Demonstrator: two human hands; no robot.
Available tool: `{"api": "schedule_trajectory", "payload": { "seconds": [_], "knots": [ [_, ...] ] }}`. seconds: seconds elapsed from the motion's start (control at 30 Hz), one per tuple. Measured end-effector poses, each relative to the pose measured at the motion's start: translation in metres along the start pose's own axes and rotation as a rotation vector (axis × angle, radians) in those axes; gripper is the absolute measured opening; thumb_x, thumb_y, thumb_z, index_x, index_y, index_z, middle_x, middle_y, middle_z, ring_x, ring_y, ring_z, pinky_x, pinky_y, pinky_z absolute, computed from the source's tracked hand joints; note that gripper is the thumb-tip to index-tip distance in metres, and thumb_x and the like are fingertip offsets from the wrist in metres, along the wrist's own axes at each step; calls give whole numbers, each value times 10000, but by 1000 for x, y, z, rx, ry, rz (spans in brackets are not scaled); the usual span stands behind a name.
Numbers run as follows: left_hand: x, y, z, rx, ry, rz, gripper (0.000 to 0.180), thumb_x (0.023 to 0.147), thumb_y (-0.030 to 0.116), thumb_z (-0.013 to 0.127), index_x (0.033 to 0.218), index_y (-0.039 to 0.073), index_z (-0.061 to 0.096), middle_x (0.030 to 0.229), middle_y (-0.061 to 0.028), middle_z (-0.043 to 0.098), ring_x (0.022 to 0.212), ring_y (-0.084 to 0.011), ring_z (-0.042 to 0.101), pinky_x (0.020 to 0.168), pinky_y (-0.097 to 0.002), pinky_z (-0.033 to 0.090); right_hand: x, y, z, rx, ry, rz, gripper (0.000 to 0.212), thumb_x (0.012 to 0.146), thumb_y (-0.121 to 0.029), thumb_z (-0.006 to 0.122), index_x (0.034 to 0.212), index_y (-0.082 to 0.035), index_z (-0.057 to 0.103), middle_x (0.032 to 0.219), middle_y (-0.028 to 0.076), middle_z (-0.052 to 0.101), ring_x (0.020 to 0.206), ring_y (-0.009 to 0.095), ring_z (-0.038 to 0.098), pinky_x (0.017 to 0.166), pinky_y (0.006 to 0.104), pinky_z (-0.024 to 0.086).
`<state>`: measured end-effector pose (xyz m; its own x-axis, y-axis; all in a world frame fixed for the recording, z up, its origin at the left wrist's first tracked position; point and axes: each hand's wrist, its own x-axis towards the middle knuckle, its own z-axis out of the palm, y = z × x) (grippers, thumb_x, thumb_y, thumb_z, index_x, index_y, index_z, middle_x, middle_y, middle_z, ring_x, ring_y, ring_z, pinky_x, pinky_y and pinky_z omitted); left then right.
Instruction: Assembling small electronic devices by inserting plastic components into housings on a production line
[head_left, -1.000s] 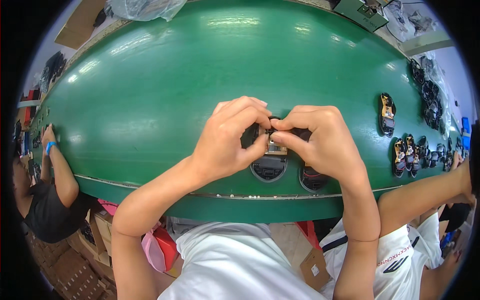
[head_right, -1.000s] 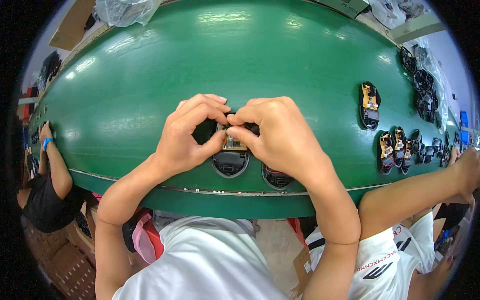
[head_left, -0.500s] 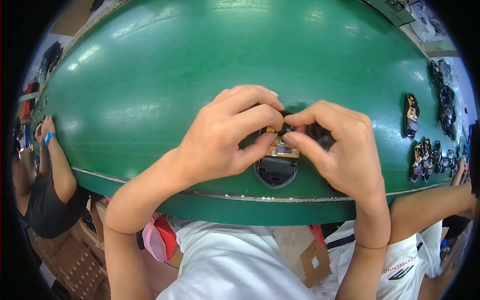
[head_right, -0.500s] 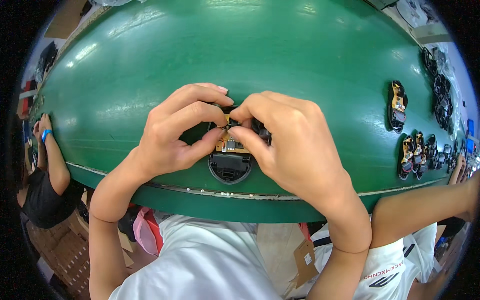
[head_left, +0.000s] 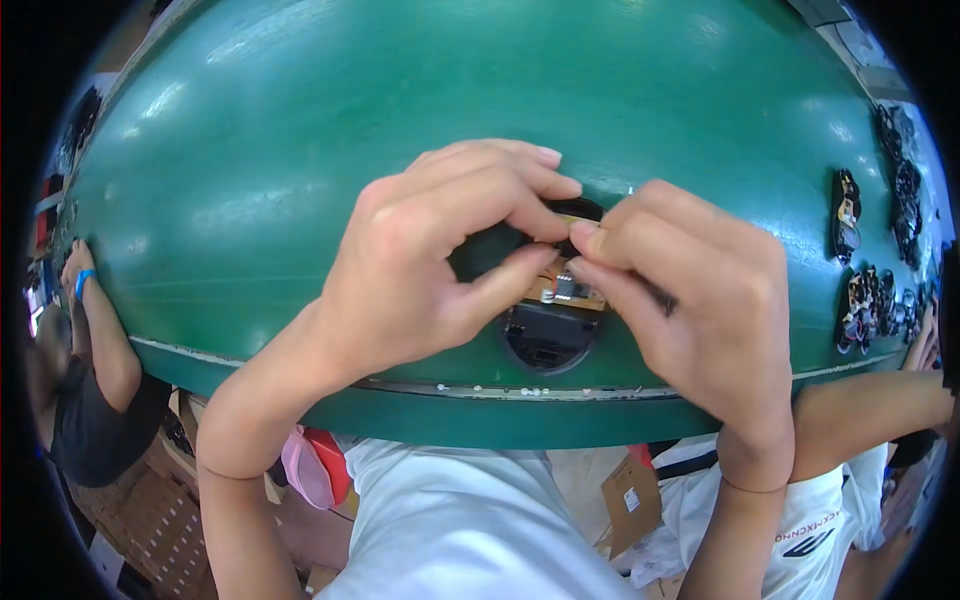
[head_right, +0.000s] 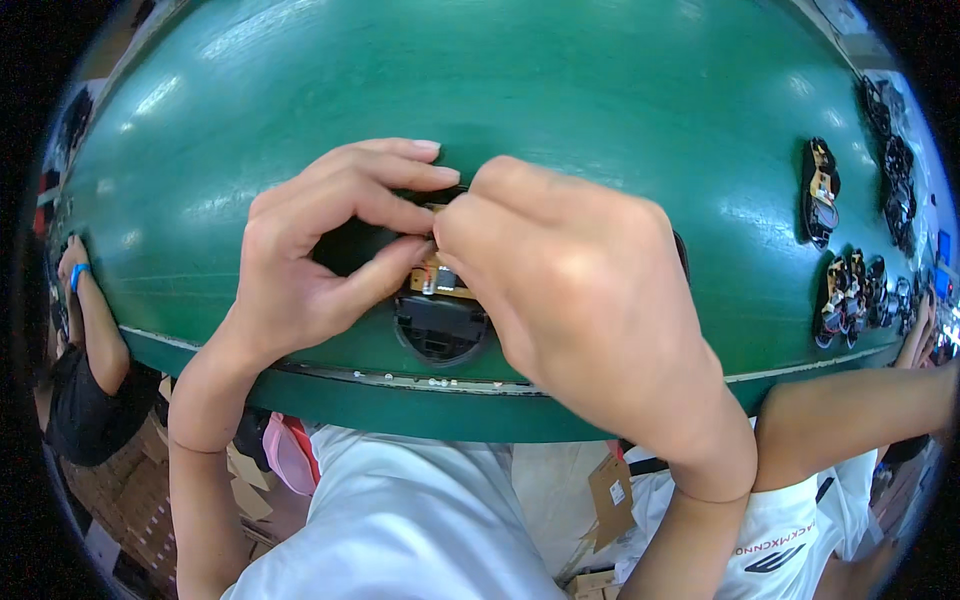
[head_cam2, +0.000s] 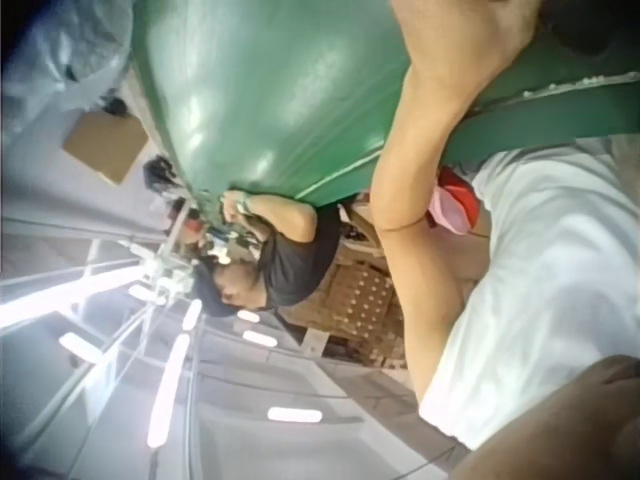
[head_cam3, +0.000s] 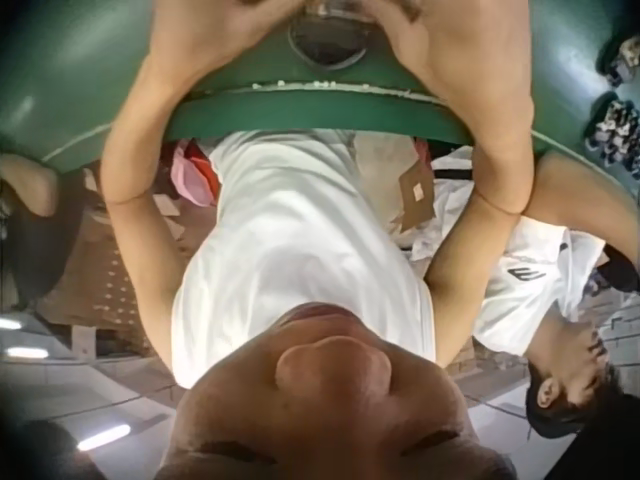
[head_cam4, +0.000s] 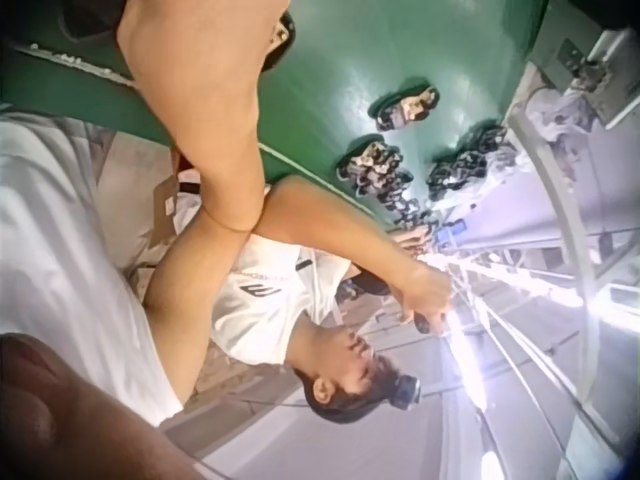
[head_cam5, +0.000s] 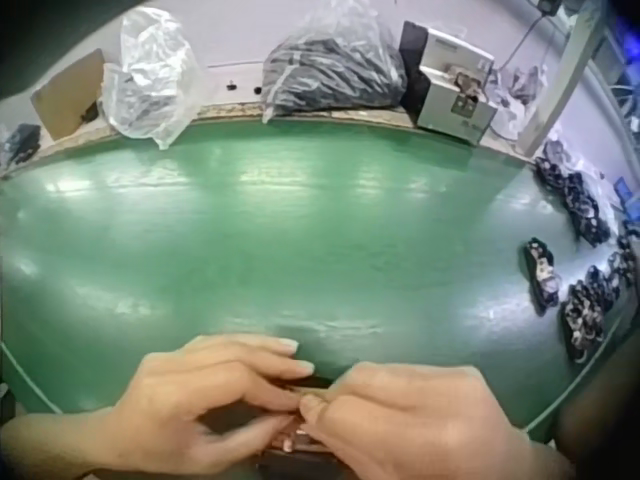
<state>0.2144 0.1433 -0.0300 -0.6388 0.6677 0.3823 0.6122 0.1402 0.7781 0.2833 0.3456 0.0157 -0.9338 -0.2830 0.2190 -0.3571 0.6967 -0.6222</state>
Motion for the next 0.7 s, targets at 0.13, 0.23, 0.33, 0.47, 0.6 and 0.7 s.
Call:
{"api": "schedule_trajectory", "payload": {
  "seconds": [0.13, 0.23, 0.33, 0.47, 0.6, 0.7],
  "knots": [
    [-1, 5, -2, 25, -39, -43, 203, 741, -50, 762, 932, 7, 723, 1077, -131, 747, 1128, -321, 685, 983, -418, 537, 4, 17, -6, 330, -61, 244, 145, 785, -15, 791, 911, 23, 730, 776, 76, 694, 678, 143, 654, 599, 258, 483],
    [-2, 4, -1, 80, -22, -34, 205, 748, -49, 763, 945, -7, 725, 1081, -143, 745, 1122, -321, 687, 984, -415, 536, 6, 13, -11, 271, -130, 321, 179, 804, -57, 807, 933, 43, 734, 789, 50, 717, 723, 63, 636, 648, 214, 494],
    [-1, 2, 0, 113, -55, 46, 219, 756, -55, 756, 971, -21, 730, 1078, -159, 741, 1112, -322, 689, 978, -403, 535, 12, 13, -19, 344, -227, 506, 174, 804, -60, 809, 917, 42, 727, 789, 50, 716, 717, 64, 637, 651, 212, 496],
    [3, 7, 6, 201, -36, 100, 233, 765, -80, 738, 994, -41, 735, 1086, -185, 731, 1100, -317, 689, 963, -374, 531, 5, 17, -19, 212, -166, 228, 150, 809, -41, 800, 879, 44, 698, 800, 46, 717, 733, 67, 647, 660, 213, 500],
    [5, 8, 8, 203, -66, 109, 228, 779, -105, 721, 1002, -55, 727, 1116, -189, 727, 1097, -295, 686, 962, -357, 521, 4, 14, -20, 105, -109, 112, 149, 804, -34, 802, 871, 46, 696, 798, 50, 714, 732, 76, 649, 661, 216, 500],
    [3, 8, 9, 234, -60, 145, 218, 804, -122, 699, 1014, -64, 705, 1064, -169, 726, 1039, -261, 686, 943, -320, 509, -1, 9, -19, 6, -35, 23, 149, 800, -29, 803, 865, 48, 694, 797, 53, 712, 732, 82, 651, 662, 219, 500]
  ]
}}
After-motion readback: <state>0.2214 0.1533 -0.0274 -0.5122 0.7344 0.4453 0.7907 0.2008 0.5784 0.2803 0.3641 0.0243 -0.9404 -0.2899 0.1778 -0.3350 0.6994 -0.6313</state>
